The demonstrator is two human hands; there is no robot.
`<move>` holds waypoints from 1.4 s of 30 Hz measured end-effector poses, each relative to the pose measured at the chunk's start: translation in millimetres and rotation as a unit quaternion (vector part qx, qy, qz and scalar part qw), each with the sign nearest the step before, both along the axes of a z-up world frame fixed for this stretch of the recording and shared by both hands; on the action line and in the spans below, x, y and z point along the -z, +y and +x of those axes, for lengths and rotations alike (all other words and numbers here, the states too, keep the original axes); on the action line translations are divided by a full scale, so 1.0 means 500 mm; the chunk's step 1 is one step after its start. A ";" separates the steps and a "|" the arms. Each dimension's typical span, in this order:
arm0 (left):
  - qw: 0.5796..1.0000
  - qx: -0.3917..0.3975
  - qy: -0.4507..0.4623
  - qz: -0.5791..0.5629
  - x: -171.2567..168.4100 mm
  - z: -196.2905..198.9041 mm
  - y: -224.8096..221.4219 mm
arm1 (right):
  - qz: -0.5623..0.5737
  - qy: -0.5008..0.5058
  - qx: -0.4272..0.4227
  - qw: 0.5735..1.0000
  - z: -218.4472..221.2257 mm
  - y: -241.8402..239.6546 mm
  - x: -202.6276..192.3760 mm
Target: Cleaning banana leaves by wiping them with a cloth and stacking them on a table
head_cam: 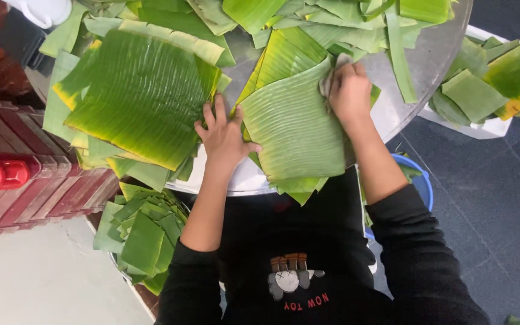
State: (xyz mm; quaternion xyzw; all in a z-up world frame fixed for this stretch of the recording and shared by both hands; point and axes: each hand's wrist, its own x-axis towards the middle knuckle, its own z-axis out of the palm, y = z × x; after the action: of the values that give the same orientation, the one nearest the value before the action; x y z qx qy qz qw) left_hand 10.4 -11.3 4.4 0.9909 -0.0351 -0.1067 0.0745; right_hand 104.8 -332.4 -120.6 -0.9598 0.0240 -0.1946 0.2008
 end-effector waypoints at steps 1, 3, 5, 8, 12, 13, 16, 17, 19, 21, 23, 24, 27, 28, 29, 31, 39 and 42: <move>1.000 0.000 -0.003 0.000 -0.004 -0.004 0.002 | 0.000 -0.003 0.000 1.000 -0.042 0.071 -0.063; 1.000 -0.007 0.019 0.001 -0.013 -0.003 -0.004 | 0.010 0.033 -0.091 0.995 -0.121 0.219 -0.205; 1.000 -0.005 0.020 0.021 0.012 -0.002 -0.001 | -0.018 -0.007 -0.163 0.986 -0.182 0.320 -0.088; 0.999 0.004 0.032 0.031 0.002 -0.003 0.001 | -0.021 -0.037 -0.224 0.974 -0.196 0.324 0.001; 0.999 0.003 0.036 0.016 -0.016 -0.003 -0.006 | -0.080 -0.007 -0.095 0.992 -0.140 0.118 0.016; 0.999 0.005 0.035 0.015 -0.015 -0.002 -0.006 | -0.080 -0.007 -0.093 0.992 -0.131 0.088 0.002; 0.999 0.004 0.039 0.028 -0.017 -0.005 -0.010 | -0.017 -0.028 -0.021 0.999 -0.137 0.090 -0.047; 0.999 0.006 0.039 0.031 -0.020 -0.005 -0.009 | -0.029 -0.029 -0.074 0.996 -0.166 0.154 -0.066; 0.999 0.005 0.041 0.032 -0.019 -0.001 -0.017 | -0.042 -0.027 -0.129 0.990 -0.228 0.258 -0.075; 0.997 0.003 0.044 0.065 -0.010 0.001 -0.013 | -0.034 -0.122 -0.179 0.976 -0.303 0.360 -0.050; 0.998 0.005 0.043 0.050 -0.017 -0.001 -0.010 | -0.025 -0.062 -0.184 0.981 -0.300 0.285 -0.021; 0.998 -0.003 0.046 0.032 -0.020 -0.012 -0.008 | -0.016 0.002 -0.201 0.980 -0.305 0.245 -0.008; 0.999 0.004 0.032 0.037 -0.027 -0.012 -0.015 | -0.028 -0.062 -0.097 0.993 -0.246 0.065 0.061; 0.999 0.002 0.034 0.037 -0.023 -0.011 -0.016 | -0.027 -0.061 -0.099 0.993 -0.252 0.068 0.017; 0.999 0.001 0.032 0.042 -0.020 -0.010 -0.018 | -0.007 -0.055 -0.101 0.993 -0.257 0.070 -0.027; 0.999 0.012 0.020 0.047 -0.023 0.002 -0.020 | 0.011 -0.058 -0.092 0.994 -0.283 0.140 -0.048; 1.000 0.015 0.008 0.023 -0.002 -0.014 -0.006 | 0.016 -0.011 -0.151 0.988 -0.401 0.214 -0.016; 0.999 0.016 0.003 0.028 -0.002 -0.006 -0.008 | 0.020 -0.071 -0.064 0.995 -0.411 0.127 -0.086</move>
State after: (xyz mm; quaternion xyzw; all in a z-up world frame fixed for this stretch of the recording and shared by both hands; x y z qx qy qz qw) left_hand 7.3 -15.1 5.3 0.9916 -0.0483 -0.1114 0.0455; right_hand -100.8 -269.1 -77.6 -0.9390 -0.0479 -0.2484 0.2328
